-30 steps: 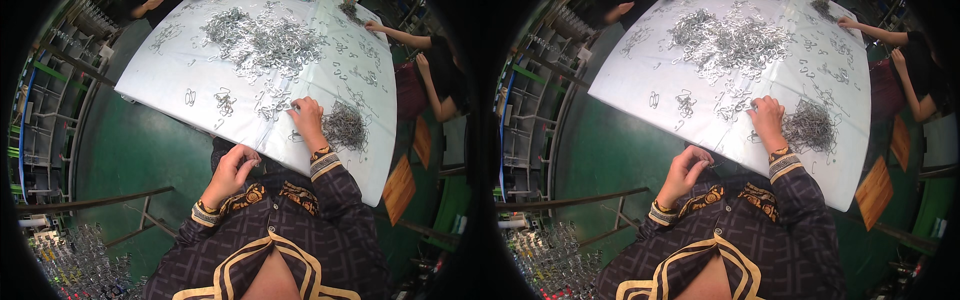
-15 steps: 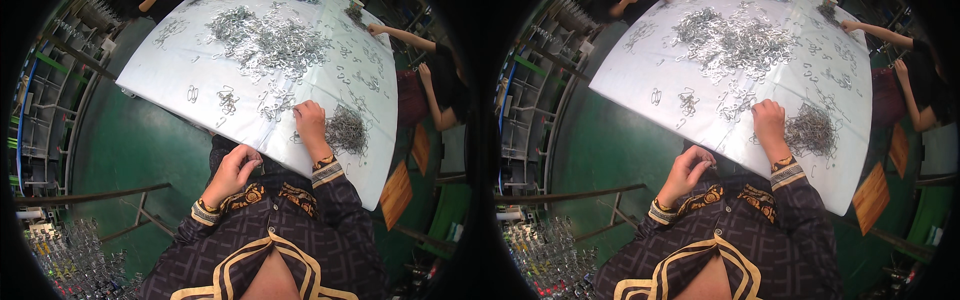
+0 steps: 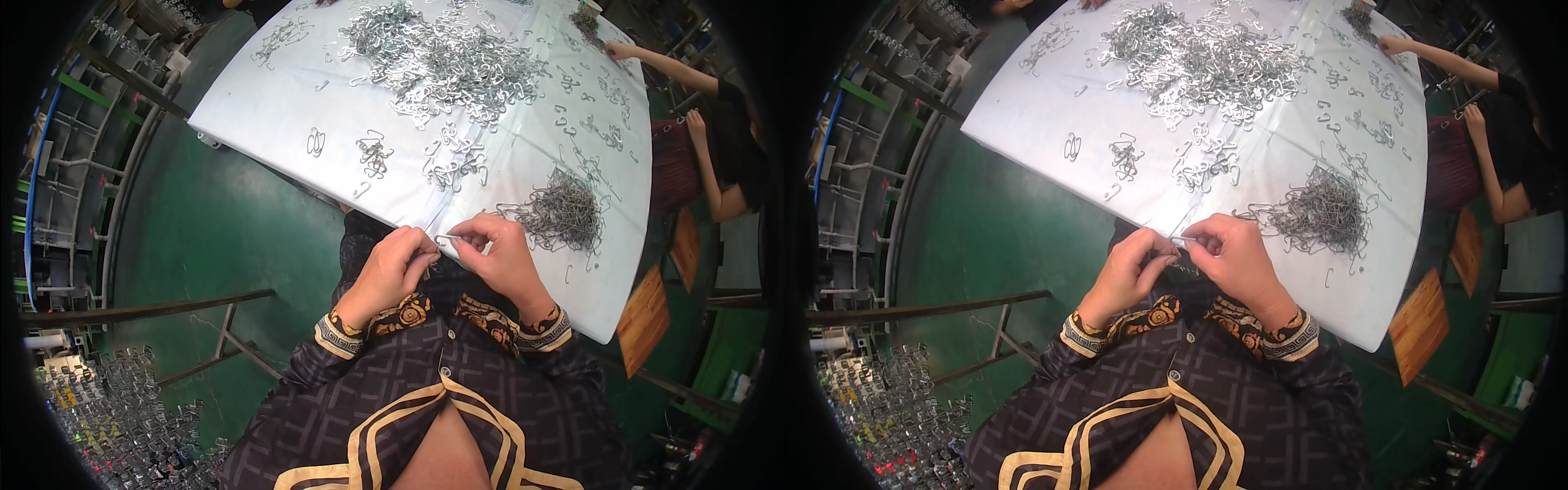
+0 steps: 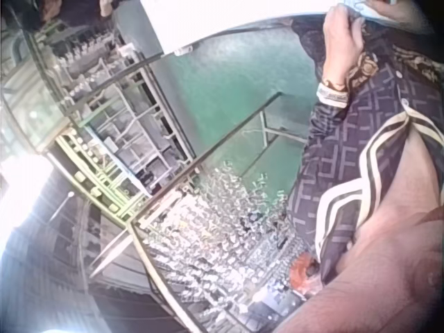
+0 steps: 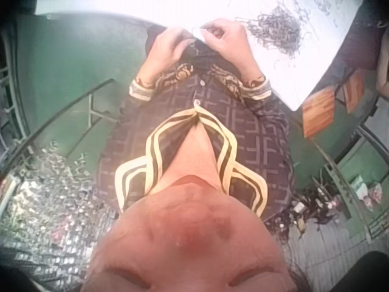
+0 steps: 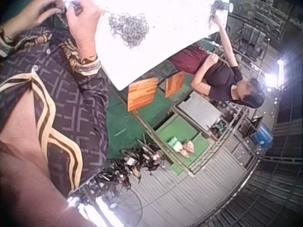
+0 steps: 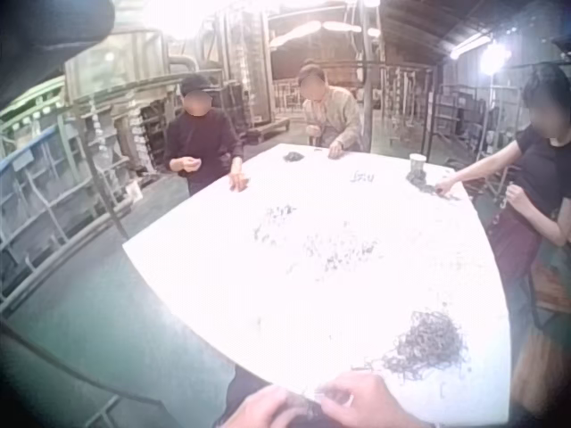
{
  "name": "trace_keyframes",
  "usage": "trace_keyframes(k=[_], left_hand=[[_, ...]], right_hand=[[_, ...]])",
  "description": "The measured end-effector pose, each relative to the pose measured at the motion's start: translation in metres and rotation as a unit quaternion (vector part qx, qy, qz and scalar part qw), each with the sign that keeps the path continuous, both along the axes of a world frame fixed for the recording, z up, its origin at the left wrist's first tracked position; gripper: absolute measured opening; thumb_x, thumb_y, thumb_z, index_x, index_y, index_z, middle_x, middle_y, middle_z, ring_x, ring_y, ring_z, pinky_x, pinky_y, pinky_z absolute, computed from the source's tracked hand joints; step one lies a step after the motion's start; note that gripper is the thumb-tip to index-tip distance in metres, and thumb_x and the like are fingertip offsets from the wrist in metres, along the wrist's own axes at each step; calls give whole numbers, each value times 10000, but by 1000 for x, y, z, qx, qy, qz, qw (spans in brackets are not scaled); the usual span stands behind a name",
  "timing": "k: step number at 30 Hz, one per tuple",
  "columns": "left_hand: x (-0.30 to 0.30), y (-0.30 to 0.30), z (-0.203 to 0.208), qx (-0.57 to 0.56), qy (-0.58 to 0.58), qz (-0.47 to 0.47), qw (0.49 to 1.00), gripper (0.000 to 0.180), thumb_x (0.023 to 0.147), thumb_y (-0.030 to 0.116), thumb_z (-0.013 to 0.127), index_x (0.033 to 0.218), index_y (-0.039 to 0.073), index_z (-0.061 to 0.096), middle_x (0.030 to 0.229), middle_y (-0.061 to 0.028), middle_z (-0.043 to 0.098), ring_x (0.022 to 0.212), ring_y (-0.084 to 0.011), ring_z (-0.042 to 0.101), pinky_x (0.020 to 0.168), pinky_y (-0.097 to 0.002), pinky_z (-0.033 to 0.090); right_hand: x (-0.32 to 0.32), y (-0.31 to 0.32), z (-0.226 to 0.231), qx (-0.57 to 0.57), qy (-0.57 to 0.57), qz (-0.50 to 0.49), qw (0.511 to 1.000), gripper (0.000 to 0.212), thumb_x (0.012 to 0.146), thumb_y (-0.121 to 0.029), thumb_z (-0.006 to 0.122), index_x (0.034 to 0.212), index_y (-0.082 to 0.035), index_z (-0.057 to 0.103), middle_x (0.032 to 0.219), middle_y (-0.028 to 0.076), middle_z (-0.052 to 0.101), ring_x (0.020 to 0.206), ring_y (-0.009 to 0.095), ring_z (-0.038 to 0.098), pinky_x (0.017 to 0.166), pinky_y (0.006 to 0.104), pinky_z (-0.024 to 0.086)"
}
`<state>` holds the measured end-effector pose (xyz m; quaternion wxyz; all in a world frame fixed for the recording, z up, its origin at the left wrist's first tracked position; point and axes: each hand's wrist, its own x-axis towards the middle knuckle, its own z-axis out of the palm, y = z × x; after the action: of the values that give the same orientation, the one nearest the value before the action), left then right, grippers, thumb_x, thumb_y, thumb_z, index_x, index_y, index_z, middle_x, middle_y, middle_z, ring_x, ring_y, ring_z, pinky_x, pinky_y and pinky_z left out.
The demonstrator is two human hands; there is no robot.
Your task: The person picks up metal hooks and wire clips from a table by hand, attaches the clips to the hooks, and hangs the assembled units onto a metal rack.
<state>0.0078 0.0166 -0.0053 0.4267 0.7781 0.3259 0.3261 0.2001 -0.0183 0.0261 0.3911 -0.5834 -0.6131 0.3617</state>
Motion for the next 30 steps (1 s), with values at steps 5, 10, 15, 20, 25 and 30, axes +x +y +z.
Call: trace_keyframes(k=[5,10,15,20,25,30], left_hand=[[-4,-2,-4,-1,22,2,1000,128,795,4,651,850,21,537,754,-119,557,728,-299,556,650,-380,448],[-8,-2,-1,-23,59,-40,997,134,792,19,666,820,12,535,753,-125,559,732,-313,569,647,-380,457],[-16,20,-1,-53,67,-90,992,155,768,9,692,910,10,629,797,-115,627,698,-268,599,636,-323,471],[23,51,-24,57,86,-54,993,97,794,45,669,886,20,686,798,-113,640,710,-266,610,656,-340,493],[90,58,-54,185,54,-82,978,119,745,30,670,862,45,690,808,-78,608,764,-269,584,670,-351,498],[124,67,-65,266,99,-132,950,56,741,59,667,796,68,664,809,-54,558,792,-244,553,675,-359,492]], right_hand=[[-8,-4,-3,24,-13,5,1000,86,771,-49,695,833,0,661,700,57,597,597,118,564,562,253,459],[-22,-9,-8,27,46,1,999,117,782,-80,691,847,-5,628,728,101,619,602,188,624,560,291,497],[-28,-19,-16,-17,44,11,999,116,777,-76,684,841,-7,615,722,127,660,616,211,667,568,301,516],[-32,-26,-28,10,24,19,999,153,787,-7,683,763,5,532,699,92,661,621,126,664,548,251,512],[-31,-30,-31,38,14,18,999,135,779,-4,682,801,9,550,701,97,654,618,157,666,568,264,527],[-27,-34,-29,26,-16,17,999,125,777,-13,688,832,7,578,703,92,653,618,166,662,582,266,529]])
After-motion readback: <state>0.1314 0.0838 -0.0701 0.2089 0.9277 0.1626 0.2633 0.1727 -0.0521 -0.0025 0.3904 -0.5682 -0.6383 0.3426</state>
